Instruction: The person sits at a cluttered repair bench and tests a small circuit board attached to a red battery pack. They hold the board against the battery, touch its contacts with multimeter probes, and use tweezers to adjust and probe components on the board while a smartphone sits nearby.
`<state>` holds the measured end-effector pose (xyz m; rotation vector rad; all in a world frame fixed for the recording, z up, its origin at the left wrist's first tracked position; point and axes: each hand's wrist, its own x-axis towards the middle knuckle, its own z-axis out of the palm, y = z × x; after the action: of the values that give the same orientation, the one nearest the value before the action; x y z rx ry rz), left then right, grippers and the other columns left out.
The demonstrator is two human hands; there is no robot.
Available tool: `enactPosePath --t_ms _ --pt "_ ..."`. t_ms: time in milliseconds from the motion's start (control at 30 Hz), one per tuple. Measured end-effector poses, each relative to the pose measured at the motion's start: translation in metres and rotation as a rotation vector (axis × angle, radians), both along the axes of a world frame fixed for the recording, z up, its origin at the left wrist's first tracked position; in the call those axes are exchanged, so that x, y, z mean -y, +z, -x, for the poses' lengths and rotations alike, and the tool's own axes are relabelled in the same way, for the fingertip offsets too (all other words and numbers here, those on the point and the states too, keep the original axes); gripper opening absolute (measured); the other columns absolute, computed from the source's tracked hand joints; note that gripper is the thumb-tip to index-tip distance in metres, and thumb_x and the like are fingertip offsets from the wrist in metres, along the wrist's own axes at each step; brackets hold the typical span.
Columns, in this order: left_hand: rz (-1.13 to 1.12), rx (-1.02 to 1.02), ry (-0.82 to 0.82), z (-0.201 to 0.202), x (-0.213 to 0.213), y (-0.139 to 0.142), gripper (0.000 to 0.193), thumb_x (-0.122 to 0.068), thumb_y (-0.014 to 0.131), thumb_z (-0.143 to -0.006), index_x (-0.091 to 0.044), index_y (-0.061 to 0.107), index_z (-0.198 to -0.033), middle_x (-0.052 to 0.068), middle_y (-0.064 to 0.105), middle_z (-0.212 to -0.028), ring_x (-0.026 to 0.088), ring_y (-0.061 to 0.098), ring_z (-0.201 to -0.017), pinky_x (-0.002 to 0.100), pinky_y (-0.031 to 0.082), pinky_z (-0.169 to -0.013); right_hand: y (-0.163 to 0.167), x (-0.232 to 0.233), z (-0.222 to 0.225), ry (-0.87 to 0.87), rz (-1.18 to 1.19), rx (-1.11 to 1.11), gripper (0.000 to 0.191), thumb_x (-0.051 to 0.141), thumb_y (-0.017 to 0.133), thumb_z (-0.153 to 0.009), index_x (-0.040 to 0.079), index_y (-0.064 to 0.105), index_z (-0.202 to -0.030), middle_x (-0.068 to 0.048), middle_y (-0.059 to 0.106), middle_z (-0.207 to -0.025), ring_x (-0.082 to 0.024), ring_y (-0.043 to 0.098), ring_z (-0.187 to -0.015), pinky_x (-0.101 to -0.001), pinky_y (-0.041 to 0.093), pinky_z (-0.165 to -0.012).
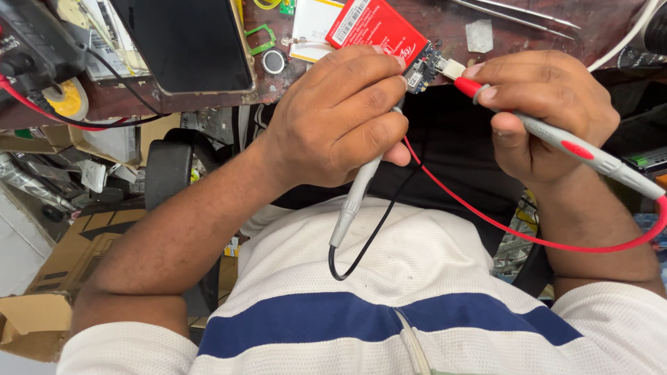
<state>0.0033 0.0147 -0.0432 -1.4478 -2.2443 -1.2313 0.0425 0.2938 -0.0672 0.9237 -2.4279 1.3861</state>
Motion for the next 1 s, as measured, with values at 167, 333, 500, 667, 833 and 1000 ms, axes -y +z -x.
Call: enactPosePath --t_ms 167,333,500,667,833,1000 --pt "0.001 0.002 0.003 -0.001 0.002 -0.001 0.034 -0.035 0.064 -0.104 -0.001 0.058 -0.097 0.015 0.065 -0.107 0.034 0.063 -0.113 0.048 0.055 -0.100 0.002 0.003 0.002 0.005 -0.017 0.001 0.026 0.023 0.057 -0.120 0.000 0.063 -0.111 -0.017 0.073 -0.106 -0.030 0.077 -0.100 -0.0347 0.061 -0.088" --pt "-0.002 -0.008 0.012 -0.001 0.001 -0.001 0.035 -0.035 0.063 -0.104 -0.001 0.059 -0.097 0.015 0.064 -0.107 0.034 0.063 -0.114 0.049 0.055 -0.102 0.008 0.007 0.001 -0.006 -0.071 -0.012 0.022 0.020 0.060 -0.122 0.001 0.063 -0.112 -0.017 0.073 -0.105 -0.031 0.076 -0.100 -0.0355 0.061 -0.087" --pt "-0.003 0.004 0.004 -0.002 0.004 -0.001 0.034 -0.034 0.064 -0.104 -0.001 0.059 -0.098 0.015 0.063 -0.108 0.035 0.063 -0.114 0.049 0.055 -0.103 0.011 0.008 -0.002 -0.018 -0.099 -0.029 0.017 0.012 0.060 -0.120 -0.001 0.061 -0.109 -0.016 0.074 -0.105 -0.032 0.076 -0.100 -0.0369 0.061 -0.087" --pt "0.002 -0.021 0.018 -0.004 0.008 -0.002 0.030 -0.032 0.064 -0.105 -0.002 0.060 -0.102 0.014 0.061 -0.110 0.034 0.061 -0.117 0.048 0.054 -0.104 0.002 0.003 -0.007 -0.033 -0.060 0.083 0.014 0.011 0.062 -0.119 -0.002 0.062 -0.112 -0.019 0.073 -0.102 -0.034 0.077 -0.099 -0.0382 0.061 -0.088" --pt "-0.024 -0.027 0.041 -0.007 0.007 -0.005 0.029 -0.033 0.063 -0.106 -0.004 0.060 -0.102 0.011 0.061 -0.108 0.032 0.061 -0.115 0.047 0.054 -0.103 -0.013 -0.001 -0.027 -0.134 -0.018 0.262 0.017 0.013 0.059 -0.121 -0.003 0.062 -0.116 -0.021 0.071 -0.117 -0.030 0.070 -0.105 -0.0311 0.054 -0.092" --pt "-0.034 -0.017 0.046 -0.010 0.007 -0.010 0.029 -0.034 0.060 -0.109 -0.005 0.059 -0.105 0.010 0.060 -0.110 0.030 0.061 -0.118 0.046 0.054 -0.104 -0.010 -0.004 -0.036 -0.163 -0.017 0.345 0.018 0.013 0.059 -0.124 -0.002 0.061 -0.116 -0.019 0.068 -0.120 -0.026 0.068 -0.110 -0.0287 0.054 -0.097"
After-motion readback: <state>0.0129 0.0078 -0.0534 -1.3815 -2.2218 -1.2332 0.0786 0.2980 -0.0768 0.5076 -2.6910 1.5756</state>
